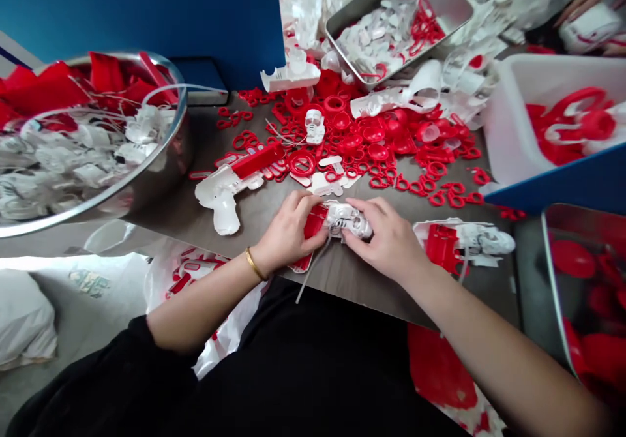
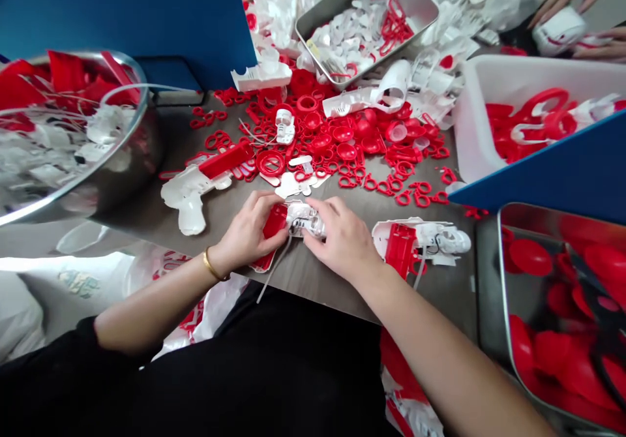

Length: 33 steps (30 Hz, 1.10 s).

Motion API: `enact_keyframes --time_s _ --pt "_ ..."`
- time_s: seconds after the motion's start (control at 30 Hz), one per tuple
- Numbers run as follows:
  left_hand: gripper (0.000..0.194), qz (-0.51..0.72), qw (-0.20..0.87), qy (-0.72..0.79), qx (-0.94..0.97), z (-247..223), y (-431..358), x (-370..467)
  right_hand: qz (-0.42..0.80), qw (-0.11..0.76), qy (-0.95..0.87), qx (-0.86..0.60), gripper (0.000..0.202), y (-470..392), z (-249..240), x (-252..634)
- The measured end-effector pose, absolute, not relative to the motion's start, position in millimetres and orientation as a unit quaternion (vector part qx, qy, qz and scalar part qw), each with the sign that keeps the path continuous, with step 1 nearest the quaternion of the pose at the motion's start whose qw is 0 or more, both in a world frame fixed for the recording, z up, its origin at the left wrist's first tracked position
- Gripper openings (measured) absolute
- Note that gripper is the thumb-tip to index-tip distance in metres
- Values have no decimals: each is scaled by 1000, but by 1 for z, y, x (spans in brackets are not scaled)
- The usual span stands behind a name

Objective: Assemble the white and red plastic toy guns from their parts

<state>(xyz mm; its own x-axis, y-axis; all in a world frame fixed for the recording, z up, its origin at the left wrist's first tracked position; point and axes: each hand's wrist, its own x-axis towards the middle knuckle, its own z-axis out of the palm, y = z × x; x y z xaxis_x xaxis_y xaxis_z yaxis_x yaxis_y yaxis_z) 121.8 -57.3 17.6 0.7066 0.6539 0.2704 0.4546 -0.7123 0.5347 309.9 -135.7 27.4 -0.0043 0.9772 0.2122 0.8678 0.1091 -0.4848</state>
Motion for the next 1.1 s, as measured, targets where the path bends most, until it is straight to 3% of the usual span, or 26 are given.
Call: enact_keyframes --time_s 0.13,0.3,0.47,0.6,0.87,0.93,1.1 --pt "47 243 262 309 881 11 -56 123 167 130 -749 -628 52 -118 42 304" --pt "51 268 282 332 859 7 -57 122 195 9 -755 -626 45 -100 62 303" --pt "52 204 248 355 878 12 -55 122 224 127 -683 -683 51 -121 59 317" --pt "50 202 236 340 888 11 -55 123 159 218 -670 -692 38 -139 44 325" --pt "44 208 288 332 873 9 -51 124 172 207 -694 -668 28 -135 38 332" --pt "42 194 303 330 873 12 -45 126 223 199 -688 -661 28 -129 39 342" --pt "40 107 374 328 861 28 -21 134 487 216 -545 -647 40 -97 38 366"
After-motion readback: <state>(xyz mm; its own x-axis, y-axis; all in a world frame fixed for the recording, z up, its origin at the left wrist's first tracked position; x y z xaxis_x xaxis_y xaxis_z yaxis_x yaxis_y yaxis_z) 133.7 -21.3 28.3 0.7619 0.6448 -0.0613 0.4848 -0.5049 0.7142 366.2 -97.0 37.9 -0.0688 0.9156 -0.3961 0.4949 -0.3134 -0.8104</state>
